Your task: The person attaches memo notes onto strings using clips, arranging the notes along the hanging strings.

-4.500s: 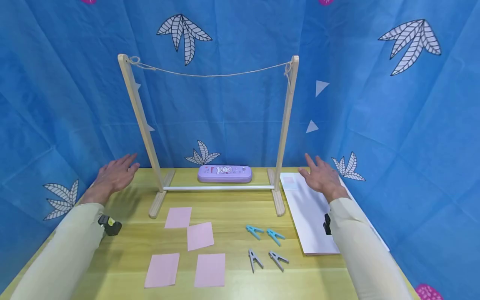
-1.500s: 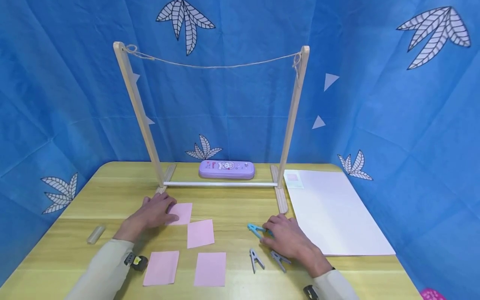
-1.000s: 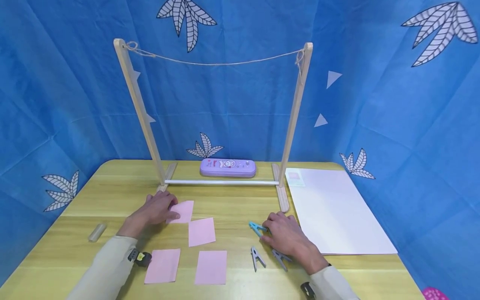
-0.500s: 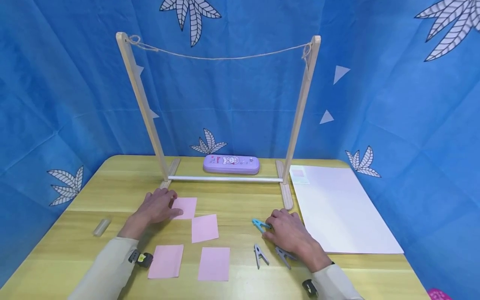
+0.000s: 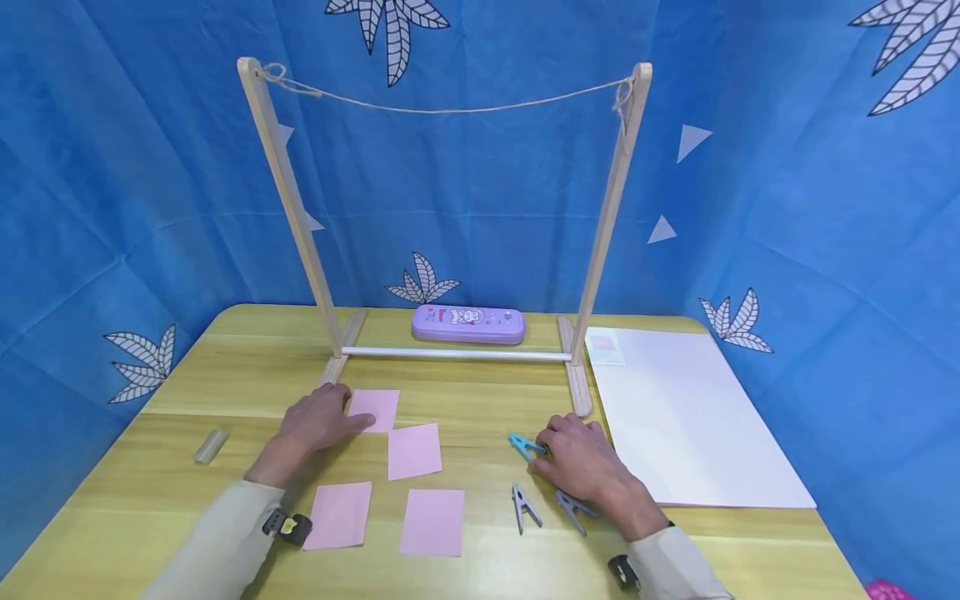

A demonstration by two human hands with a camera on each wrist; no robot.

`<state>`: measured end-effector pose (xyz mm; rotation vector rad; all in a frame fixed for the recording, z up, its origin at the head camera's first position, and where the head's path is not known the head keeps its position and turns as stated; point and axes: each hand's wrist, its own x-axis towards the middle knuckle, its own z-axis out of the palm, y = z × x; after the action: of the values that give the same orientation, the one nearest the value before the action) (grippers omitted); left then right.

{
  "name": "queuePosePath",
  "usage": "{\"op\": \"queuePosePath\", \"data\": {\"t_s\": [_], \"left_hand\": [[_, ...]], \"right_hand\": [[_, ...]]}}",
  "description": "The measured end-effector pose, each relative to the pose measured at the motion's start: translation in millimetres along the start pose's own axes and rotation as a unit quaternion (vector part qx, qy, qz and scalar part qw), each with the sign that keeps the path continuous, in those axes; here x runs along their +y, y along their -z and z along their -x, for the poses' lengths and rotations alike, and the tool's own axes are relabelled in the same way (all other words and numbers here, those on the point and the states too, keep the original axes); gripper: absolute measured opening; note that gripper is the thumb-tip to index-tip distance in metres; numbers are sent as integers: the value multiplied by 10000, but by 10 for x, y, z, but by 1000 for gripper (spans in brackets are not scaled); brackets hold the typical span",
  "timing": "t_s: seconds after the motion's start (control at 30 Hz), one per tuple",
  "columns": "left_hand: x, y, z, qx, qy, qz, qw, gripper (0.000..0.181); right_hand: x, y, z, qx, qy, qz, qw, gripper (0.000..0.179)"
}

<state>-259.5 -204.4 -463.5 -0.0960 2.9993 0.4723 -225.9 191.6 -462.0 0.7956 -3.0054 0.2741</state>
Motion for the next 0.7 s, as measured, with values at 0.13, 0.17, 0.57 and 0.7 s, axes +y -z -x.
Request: {"op": "queuePosePath", "data": {"t_s": [0.13,0.17,0.57,0.7], "left_hand": [[48,-6,-11,40,165,333,9993,60],[58,-5,-14,37,201,425,9989,59],[149,43,-30,-220,622,435,9969,41],[169,43,-25,-290,693,390,9964,41]], "right_hand": [[3,-4,4,7,-25,-5,10000,28],[3,-3,3,11,-27,-1,10000,28],[-2,17,-20,-46,-203,-6,9998,30],[12,8,-18,-44,-286,-41,9996,27]]}}
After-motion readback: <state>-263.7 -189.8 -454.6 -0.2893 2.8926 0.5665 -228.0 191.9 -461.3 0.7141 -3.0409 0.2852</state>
